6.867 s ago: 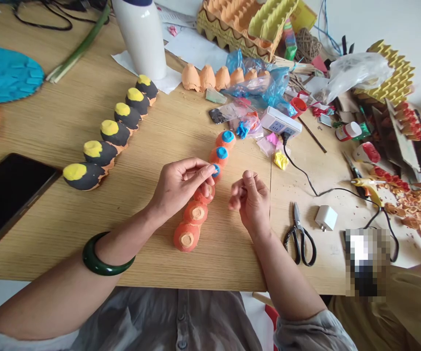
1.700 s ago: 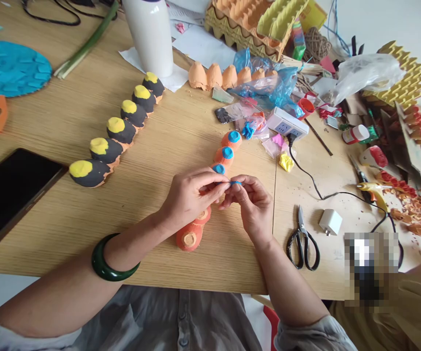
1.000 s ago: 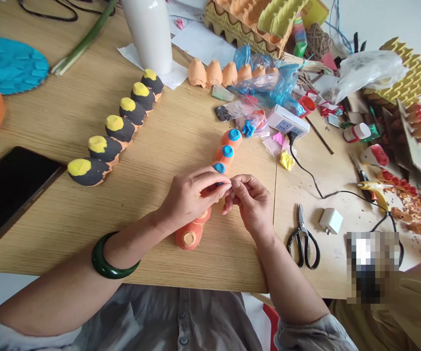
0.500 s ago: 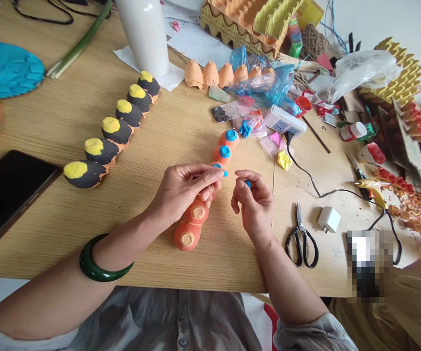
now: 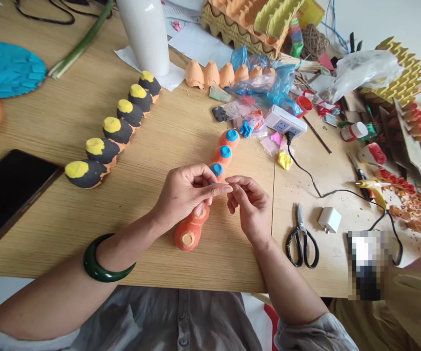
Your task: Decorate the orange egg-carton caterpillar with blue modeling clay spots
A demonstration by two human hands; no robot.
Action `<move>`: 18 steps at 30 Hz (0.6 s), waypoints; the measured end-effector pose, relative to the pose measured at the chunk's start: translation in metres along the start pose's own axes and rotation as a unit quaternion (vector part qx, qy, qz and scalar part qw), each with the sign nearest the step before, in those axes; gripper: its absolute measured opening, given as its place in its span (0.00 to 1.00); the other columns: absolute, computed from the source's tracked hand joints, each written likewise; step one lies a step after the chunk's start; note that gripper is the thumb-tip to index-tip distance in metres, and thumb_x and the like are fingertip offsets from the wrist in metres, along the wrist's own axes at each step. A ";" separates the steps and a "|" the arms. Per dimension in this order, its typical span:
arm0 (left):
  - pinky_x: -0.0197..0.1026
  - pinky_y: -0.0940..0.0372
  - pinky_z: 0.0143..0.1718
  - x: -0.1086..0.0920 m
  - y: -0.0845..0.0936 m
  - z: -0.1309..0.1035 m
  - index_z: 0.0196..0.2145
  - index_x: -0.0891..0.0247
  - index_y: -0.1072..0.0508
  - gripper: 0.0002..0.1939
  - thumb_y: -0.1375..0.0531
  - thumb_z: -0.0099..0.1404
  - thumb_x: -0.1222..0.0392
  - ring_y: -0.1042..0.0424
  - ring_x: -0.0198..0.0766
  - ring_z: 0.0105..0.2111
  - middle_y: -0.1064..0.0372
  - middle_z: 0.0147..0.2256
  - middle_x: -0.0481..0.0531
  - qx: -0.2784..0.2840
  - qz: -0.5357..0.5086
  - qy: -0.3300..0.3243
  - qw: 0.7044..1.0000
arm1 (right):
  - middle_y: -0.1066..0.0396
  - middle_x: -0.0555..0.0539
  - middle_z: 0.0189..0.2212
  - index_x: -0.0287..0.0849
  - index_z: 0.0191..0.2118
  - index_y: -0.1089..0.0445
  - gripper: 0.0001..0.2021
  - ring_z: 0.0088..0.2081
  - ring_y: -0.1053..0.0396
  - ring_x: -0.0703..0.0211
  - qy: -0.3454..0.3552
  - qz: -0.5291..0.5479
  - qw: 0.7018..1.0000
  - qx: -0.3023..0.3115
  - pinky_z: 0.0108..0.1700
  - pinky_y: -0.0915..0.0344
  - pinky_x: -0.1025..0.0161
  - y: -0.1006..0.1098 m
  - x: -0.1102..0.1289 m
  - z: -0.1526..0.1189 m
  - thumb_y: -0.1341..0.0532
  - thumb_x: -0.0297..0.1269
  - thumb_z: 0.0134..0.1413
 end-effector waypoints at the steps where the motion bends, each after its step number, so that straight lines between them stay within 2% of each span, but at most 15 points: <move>1: 0.32 0.46 0.11 0.000 0.001 0.000 0.27 0.61 0.26 0.29 0.13 0.53 0.45 0.41 0.26 0.11 0.31 0.18 0.41 -0.004 0.009 -0.004 1.000 | 0.29 0.55 0.28 0.48 0.47 0.15 0.12 0.24 0.38 0.67 0.008 -0.008 1.000 0.004 0.24 0.36 0.66 -0.001 0.002 -0.001 0.25 0.51 0.69; 5: 0.32 0.47 0.11 0.002 -0.001 0.002 0.28 0.60 0.26 0.29 0.12 0.51 0.45 0.43 0.25 0.11 0.32 0.18 0.40 0.018 -0.018 0.019 0.999 | 0.24 0.52 0.35 0.50 0.51 0.16 0.11 0.28 0.35 0.66 0.058 -0.054 0.996 0.031 0.28 0.35 0.64 -0.006 0.013 -0.006 0.25 0.48 0.71; 7: 0.32 0.45 0.12 0.003 -0.003 0.005 0.30 0.60 0.27 0.31 0.11 0.48 0.45 0.44 0.25 0.12 0.32 0.19 0.40 0.033 -0.066 0.039 0.997 | 0.25 0.52 0.36 0.51 0.52 0.16 0.10 0.29 0.34 0.65 0.071 -0.057 0.995 0.043 0.29 0.35 0.64 -0.008 0.015 -0.007 0.27 0.48 0.73; 9: 0.33 0.40 0.13 0.003 -0.001 0.008 0.30 0.60 0.27 0.31 0.12 0.49 0.43 0.43 0.25 0.14 0.31 0.22 0.41 0.032 -0.098 0.047 0.994 | 0.26 0.52 0.35 0.50 0.52 0.16 0.11 0.28 0.35 0.65 0.060 -0.050 0.996 0.041 0.28 0.35 0.64 -0.006 0.013 -0.007 0.27 0.49 0.73; 11: 0.34 0.33 0.17 0.003 0.001 0.011 0.31 0.61 0.23 0.28 0.15 0.56 0.41 0.37 0.27 0.19 0.27 0.26 0.46 0.031 -0.107 0.046 0.993 | 0.27 0.53 0.33 0.49 0.52 0.16 0.14 0.27 0.36 0.66 0.039 -0.041 0.998 0.024 0.27 0.35 0.64 -0.003 0.009 -0.005 0.27 0.52 0.73; 13: 0.38 0.24 0.24 0.005 0.002 0.012 0.34 0.63 0.18 0.22 0.18 0.60 0.43 0.30 0.31 0.24 0.22 0.32 0.50 0.033 -0.111 0.050 0.992 | 0.28 0.54 0.31 0.49 0.52 0.16 0.16 0.25 0.37 0.66 0.023 -0.031 0.999 0.007 0.26 0.35 0.65 0.000 0.005 -0.003 0.26 0.54 0.71; 15: 0.41 0.19 0.29 0.010 0.003 0.013 0.38 0.63 0.15 0.19 0.17 0.59 0.47 0.25 0.34 0.27 0.18 0.36 0.53 0.033 -0.121 0.065 0.990 | 0.29 0.54 0.30 0.49 0.51 0.16 0.16 0.25 0.37 0.66 0.014 -0.024 1.000 -0.006 0.26 0.35 0.65 0.003 0.003 -0.002 0.26 0.54 0.71; 18: 0.43 0.17 0.32 0.014 0.003 0.012 0.39 0.63 0.15 0.22 0.14 0.55 0.49 0.22 0.35 0.26 0.16 0.35 0.53 0.027 -0.128 0.075 0.989 | 0.30 0.55 0.29 0.50 0.51 0.16 0.13 0.25 0.36 0.66 0.015 -0.009 1.000 -0.013 0.25 0.35 0.66 0.004 0.003 -0.001 0.26 0.51 0.71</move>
Point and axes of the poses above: each hand's wrist, its own z-axis towards the middle knuckle, its own y-axis out of the back of the hand, x = y × z, the point moved 8 cm from there along z, towards the middle knuckle
